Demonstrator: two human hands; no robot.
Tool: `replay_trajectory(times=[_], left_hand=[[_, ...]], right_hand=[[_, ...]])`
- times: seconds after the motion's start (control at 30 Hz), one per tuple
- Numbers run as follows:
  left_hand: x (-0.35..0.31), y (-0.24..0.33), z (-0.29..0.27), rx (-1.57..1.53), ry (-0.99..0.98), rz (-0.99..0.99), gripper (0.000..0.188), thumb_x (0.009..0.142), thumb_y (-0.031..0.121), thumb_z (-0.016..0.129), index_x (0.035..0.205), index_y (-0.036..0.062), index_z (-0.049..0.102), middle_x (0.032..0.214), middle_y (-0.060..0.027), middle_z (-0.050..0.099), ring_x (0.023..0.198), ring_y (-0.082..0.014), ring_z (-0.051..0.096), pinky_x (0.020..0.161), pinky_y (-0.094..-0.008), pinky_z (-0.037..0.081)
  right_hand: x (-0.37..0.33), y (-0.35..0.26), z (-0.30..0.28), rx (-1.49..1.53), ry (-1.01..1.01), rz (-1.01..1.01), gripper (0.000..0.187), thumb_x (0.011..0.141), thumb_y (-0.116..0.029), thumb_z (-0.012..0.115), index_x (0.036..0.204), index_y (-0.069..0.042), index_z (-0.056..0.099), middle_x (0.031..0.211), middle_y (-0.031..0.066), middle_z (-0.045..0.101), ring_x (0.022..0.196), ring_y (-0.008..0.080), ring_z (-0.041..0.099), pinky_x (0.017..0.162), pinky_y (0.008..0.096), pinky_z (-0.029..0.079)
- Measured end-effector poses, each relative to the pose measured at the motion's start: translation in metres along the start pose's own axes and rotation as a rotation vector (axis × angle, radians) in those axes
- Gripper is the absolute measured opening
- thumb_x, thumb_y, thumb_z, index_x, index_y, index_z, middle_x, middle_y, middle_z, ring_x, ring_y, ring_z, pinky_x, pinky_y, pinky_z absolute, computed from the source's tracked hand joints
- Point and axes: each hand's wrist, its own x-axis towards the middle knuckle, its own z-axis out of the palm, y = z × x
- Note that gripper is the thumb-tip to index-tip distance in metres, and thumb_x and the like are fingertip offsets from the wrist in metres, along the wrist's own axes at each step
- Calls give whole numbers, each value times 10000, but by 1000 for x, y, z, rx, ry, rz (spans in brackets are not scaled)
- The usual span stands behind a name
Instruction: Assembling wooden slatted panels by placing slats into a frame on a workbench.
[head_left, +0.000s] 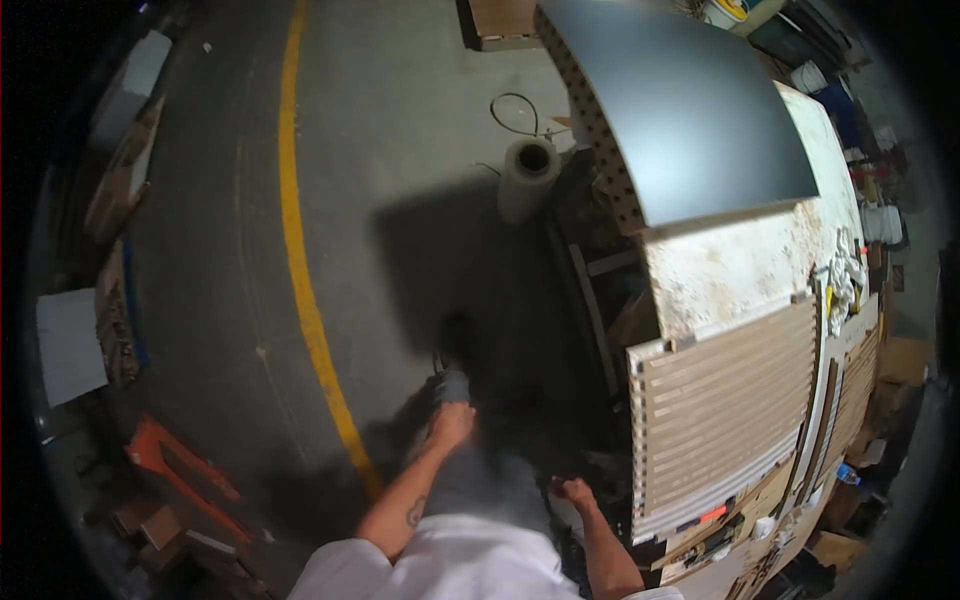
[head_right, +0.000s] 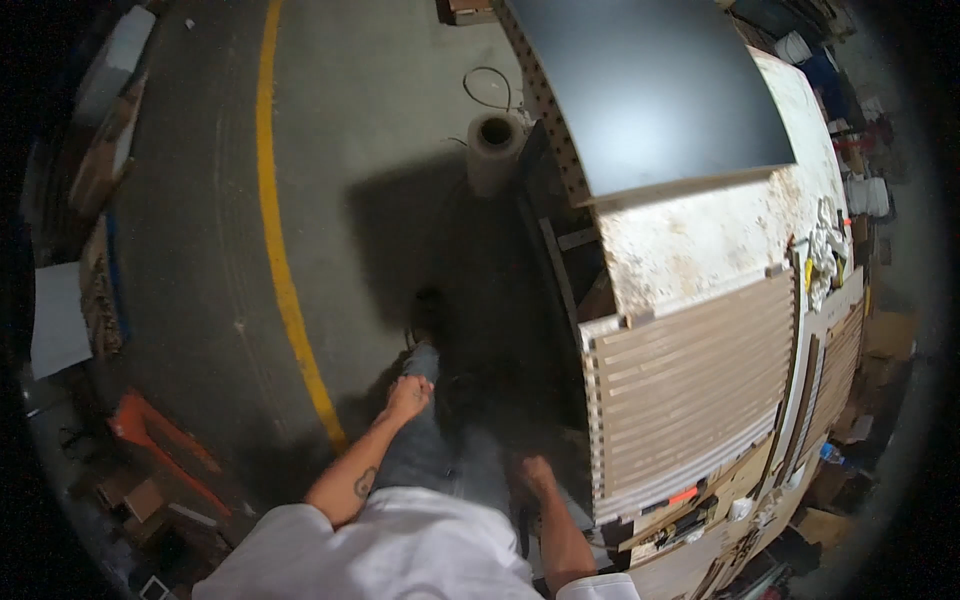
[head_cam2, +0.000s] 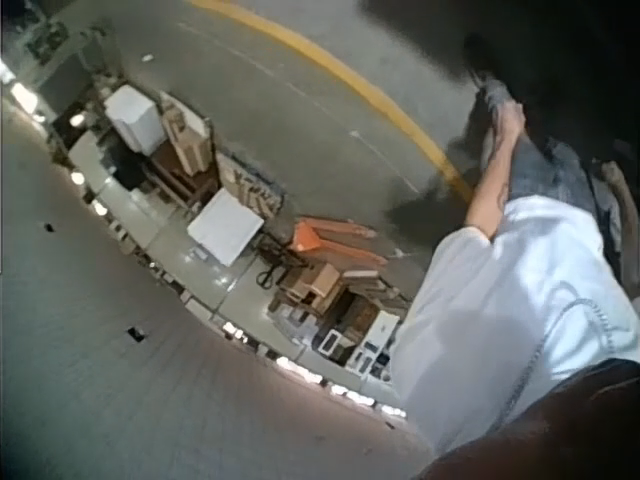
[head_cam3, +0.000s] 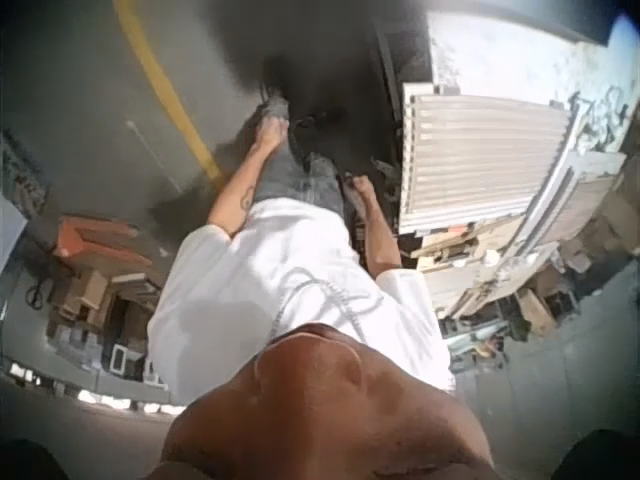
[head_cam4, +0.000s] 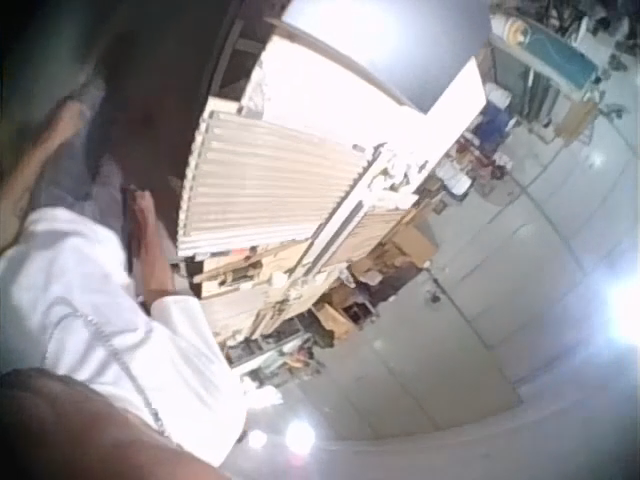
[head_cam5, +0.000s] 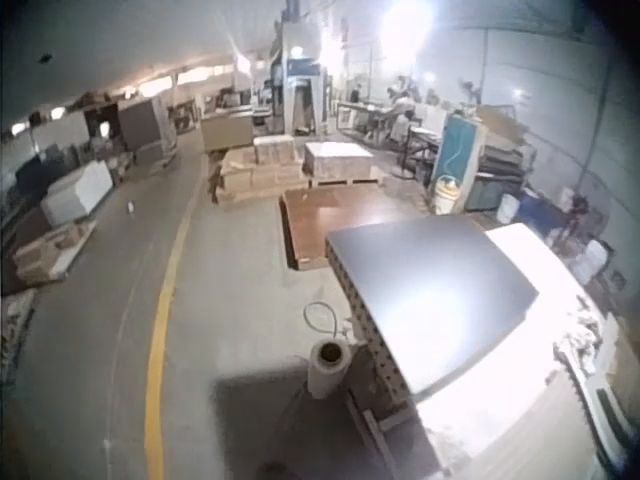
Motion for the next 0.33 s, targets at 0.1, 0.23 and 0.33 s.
replay_trajectory(times=[0.1,0.23,0.33], left_hand=[[66,16,43,3,-249,98,258,867,287,567,830,56,674,930,-211,651,934,-395,607,816,-473,488],[159,-18,38,87,-282,113,313,887,271,527,836,15,700,885,-219,661,866,-388,635,787,-450,506],[248,12,65,86,-295,288,320,887,271,518,847,7,694,871,-216,662,849,-393,636,773,-465,502]], right_hand=[[108,37,-37,-539,289,-545,509,845,-361,622,1228,-39,527,1053,163,637,891,333,632,797,415,499],[239,-129,7,410,187,103,240,907,-291,572,959,-61,619,809,56,609,682,177,580,596,344,484],[375,-67,-63,-151,403,-129,295,911,-213,569,1144,-34,598,900,90,664,821,201,612,690,313,498]])
